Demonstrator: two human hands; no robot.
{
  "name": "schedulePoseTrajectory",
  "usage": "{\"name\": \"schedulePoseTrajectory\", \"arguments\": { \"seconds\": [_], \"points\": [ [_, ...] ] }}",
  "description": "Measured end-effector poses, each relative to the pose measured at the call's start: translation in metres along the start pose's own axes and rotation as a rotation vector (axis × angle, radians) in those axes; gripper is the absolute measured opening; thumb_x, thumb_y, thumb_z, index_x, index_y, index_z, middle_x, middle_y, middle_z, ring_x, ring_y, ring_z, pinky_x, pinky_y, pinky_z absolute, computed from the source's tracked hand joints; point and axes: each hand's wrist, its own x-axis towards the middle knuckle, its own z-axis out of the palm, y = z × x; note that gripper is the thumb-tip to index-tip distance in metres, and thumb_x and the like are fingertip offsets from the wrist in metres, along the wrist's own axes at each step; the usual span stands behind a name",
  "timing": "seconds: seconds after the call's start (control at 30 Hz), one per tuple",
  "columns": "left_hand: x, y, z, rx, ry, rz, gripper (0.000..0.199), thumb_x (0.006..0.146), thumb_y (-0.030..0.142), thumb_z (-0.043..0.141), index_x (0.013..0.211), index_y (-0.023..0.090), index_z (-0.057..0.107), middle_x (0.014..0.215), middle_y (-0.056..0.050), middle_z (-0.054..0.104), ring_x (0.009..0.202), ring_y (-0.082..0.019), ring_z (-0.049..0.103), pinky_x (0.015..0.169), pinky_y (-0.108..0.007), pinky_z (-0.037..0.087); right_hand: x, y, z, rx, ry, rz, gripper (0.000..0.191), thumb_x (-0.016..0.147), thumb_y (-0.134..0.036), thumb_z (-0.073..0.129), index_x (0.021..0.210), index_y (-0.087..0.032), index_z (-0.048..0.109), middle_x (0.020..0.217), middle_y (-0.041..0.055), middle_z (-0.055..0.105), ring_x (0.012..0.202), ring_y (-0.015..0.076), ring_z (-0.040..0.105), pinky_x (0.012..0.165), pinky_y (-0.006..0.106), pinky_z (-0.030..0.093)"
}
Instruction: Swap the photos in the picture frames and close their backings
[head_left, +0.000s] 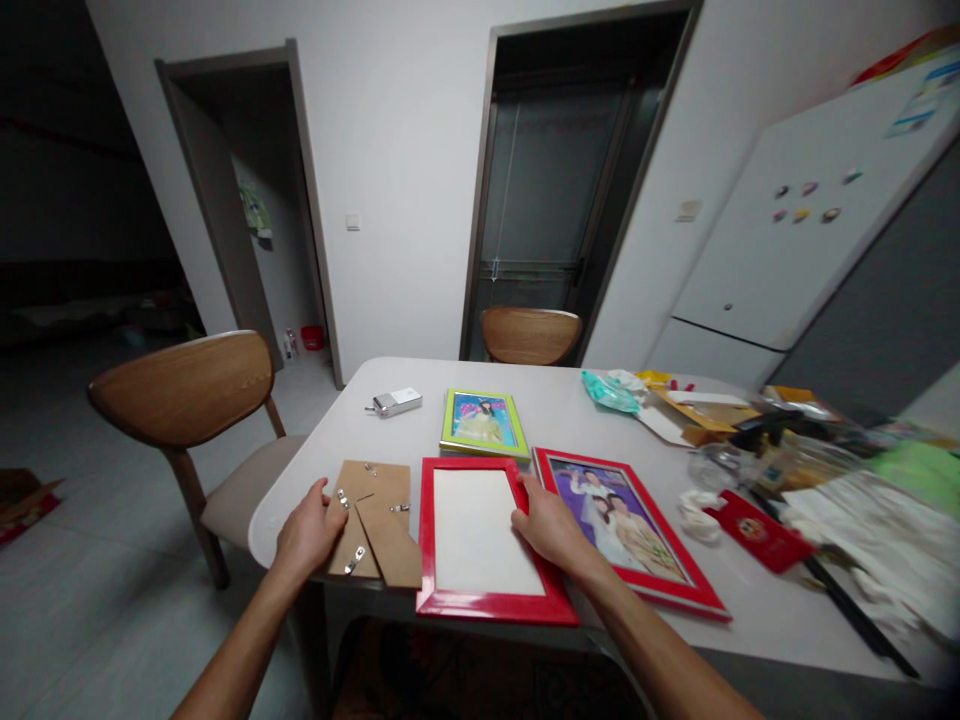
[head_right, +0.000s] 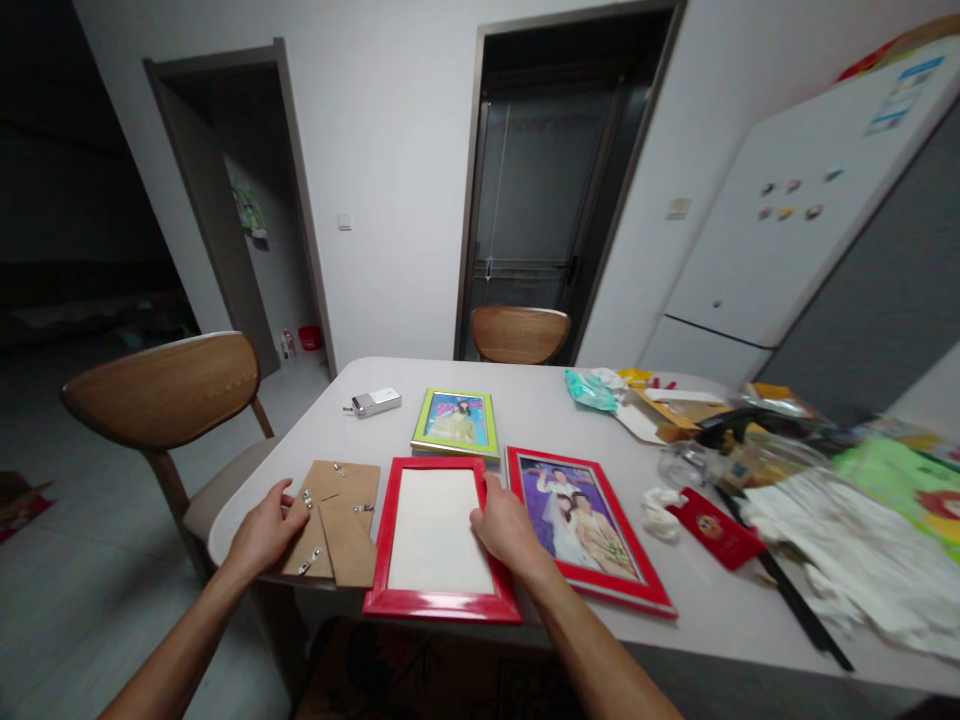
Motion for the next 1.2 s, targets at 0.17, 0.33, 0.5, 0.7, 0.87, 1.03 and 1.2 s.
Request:
{"name": "schedulePoseTrajectory", "arguments": {
  "seconds": [0.17, 0.33, 0.5, 0.7, 0.87, 1.03, 1.2],
  "points": [
    [-0.037, 0.037, 0.031, 0.167, -0.072, 0.343, 0.049, 0.071, 0.025, 0.050, 0.117, 0.012, 0.040, 0.113, -0.012, 0.050, 0.105, -0.022, 0.047, 0.090, -0.036, 0.035, -0.011, -0.012, -0.016, 0.828, -0.085, 0.213, 0.066, 0.063, -0.014, 0.043, 0.126, -0.017, 0.024, 0.081, 0.0055, 0.063, 0.060, 0.0160, 0.059, 0.059, 0.028, 0.045],
    [-0.095, 0.095, 0.080, 0.036, -0.343, 0.687, 0.066, 0.063, 0.028, 0.062, 0.122, 0.015, 0.034, 0.129, -0.013, 0.036, 0.118, -0.024, 0.034, 0.097, -0.040, 0.031, -0.024, -0.032, -0.031, 1.247, -0.078, 0.289, 0.072, 0.062, -0.017, 0.050, 0.127, -0.022, 0.021, 0.064, -0.0014, 0.062, 0.045, 0.0134, 0.054, 0.050, 0.027, 0.045],
    [-0.113, 0.116, 0.096, 0.059, -0.332, 0.943, 0.056, 0.067, 0.020, 0.057, 0.119, 0.015, 0.037, 0.123, -0.013, 0.044, 0.111, -0.024, 0.040, 0.092, -0.040, 0.037, -0.025, -0.032, -0.034, 1.179, -0.116, 0.202, 0.069, 0.062, -0.021, 0.055, 0.125, -0.018, 0.028, 0.060, -0.0026, 0.059, 0.045, 0.0111, 0.052, 0.049, 0.024, 0.044],
    [-0.098, 0.106, 0.070, -0.092, -0.069, 0.855, 0.048, 0.068, 0.006, 0.043, 0.115, 0.018, 0.039, 0.102, -0.008, 0.055, 0.090, -0.017, 0.053, 0.078, -0.030, 0.047, -0.013, -0.014, -0.024, 0.646, -0.048, 0.082, 0.063, 0.065, -0.024, 0.050, 0.124, -0.012, 0.032, 0.058, -0.0025, 0.056, 0.049, 0.0120, 0.053, 0.047, 0.021, 0.038],
    [-0.072, 0.076, 0.035, -0.223, 0.095, 0.408, 0.044, 0.069, 0.015, 0.047, 0.112, 0.017, 0.042, 0.093, -0.005, 0.055, 0.079, -0.016, 0.056, 0.065, -0.026, 0.048, -0.006, 0.002, -0.014, 0.071, 0.069, -0.057, 0.047, 0.067, -0.019, 0.045, 0.113, -0.009, 0.047, 0.085, 0.0101, 0.063, 0.072, 0.0175, 0.057, 0.065, 0.026, 0.039],
    [-0.064, 0.035, 0.030, -0.201, 0.000, 0.239, 0.045, 0.069, 0.022, 0.048, 0.113, 0.015, 0.041, 0.088, -0.004, 0.057, 0.080, -0.018, 0.056, 0.071, -0.030, 0.045, -0.008, 0.007, -0.002, -0.173, 0.012, -0.103, 0.031, 0.070, -0.018, 0.043, 0.098, -0.010, 0.055, 0.089, 0.0131, 0.062, 0.081, 0.0200, 0.056, 0.069, 0.026, 0.036],
    [-0.068, 0.022, 0.034, -0.025, -0.085, 0.246, 0.045, 0.070, 0.021, 0.044, 0.115, 0.015, 0.039, 0.080, -0.002, 0.059, 0.071, -0.017, 0.057, 0.066, -0.030, 0.045, -0.009, 0.006, 0.003, -0.287, -0.037, -0.077, 0.021, 0.072, -0.019, 0.044, 0.088, -0.013, 0.056, 0.085, 0.0117, 0.060, 0.077, 0.0178, 0.055, 0.066, 0.024, 0.034]
  ]
}}
